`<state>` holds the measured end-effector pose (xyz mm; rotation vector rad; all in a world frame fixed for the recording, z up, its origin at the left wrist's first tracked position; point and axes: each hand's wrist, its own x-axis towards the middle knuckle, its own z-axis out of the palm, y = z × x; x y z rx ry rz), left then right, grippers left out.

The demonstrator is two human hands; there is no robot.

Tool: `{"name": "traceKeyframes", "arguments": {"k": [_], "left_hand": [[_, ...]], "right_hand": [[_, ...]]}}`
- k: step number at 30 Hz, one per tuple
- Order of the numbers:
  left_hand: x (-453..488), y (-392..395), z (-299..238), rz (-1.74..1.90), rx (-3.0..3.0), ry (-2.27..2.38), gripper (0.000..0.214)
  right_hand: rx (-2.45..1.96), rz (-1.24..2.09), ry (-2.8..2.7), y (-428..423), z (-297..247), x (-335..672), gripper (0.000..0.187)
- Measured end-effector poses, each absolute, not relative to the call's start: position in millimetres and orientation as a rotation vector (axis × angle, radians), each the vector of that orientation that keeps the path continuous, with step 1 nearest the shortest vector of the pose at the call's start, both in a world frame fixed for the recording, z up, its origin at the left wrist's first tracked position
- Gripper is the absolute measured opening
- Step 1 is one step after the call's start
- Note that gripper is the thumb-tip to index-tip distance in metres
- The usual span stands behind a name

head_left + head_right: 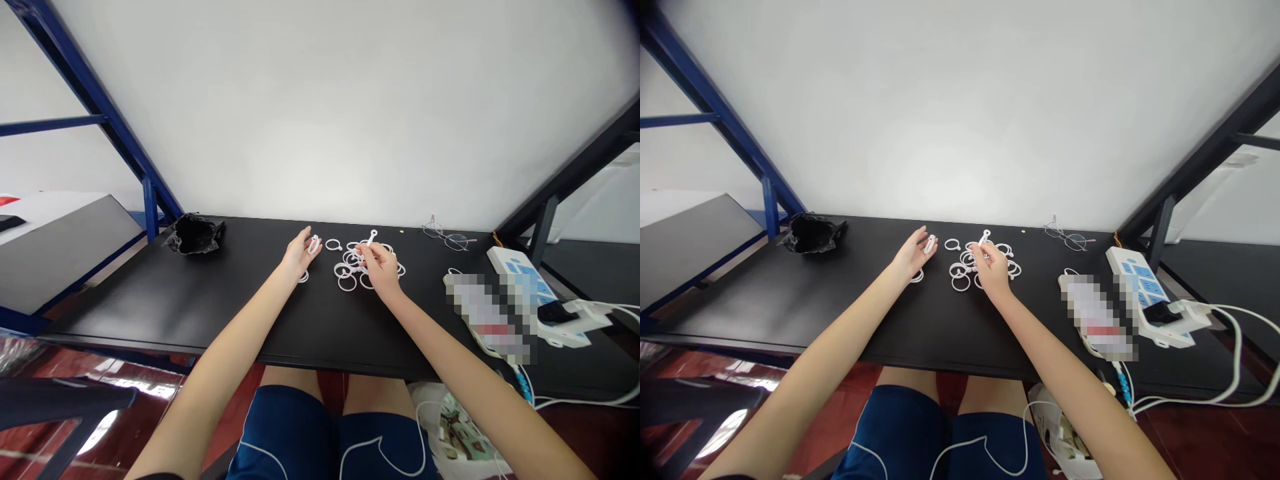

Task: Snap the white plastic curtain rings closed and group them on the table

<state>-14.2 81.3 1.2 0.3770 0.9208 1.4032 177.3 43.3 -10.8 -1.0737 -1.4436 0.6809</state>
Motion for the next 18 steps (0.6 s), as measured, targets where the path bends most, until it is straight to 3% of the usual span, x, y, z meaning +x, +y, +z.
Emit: {"name": "traceKeyframes", "arguments": {"k": [3, 7, 18], "left_hand": [[-12.3, 82.7, -5.0, 1.357, 0.577, 0.99, 0.011], [-11.2, 83.5, -12.6, 1.373, 0.737, 1.086, 0.026], [-10.3, 67.4, -13.1, 1.017, 2.096, 1.401, 0.029]], "right_hand": [[-1.092, 0.659, -1.477, 42.7, -10.1, 178.1, 0.034], [-1.123, 0.634, -1.494, 43.6, -11.4, 178.9, 0.037], [-1.087, 0.699, -1.474, 42.4, -12.1, 176.0, 0.038]]}}
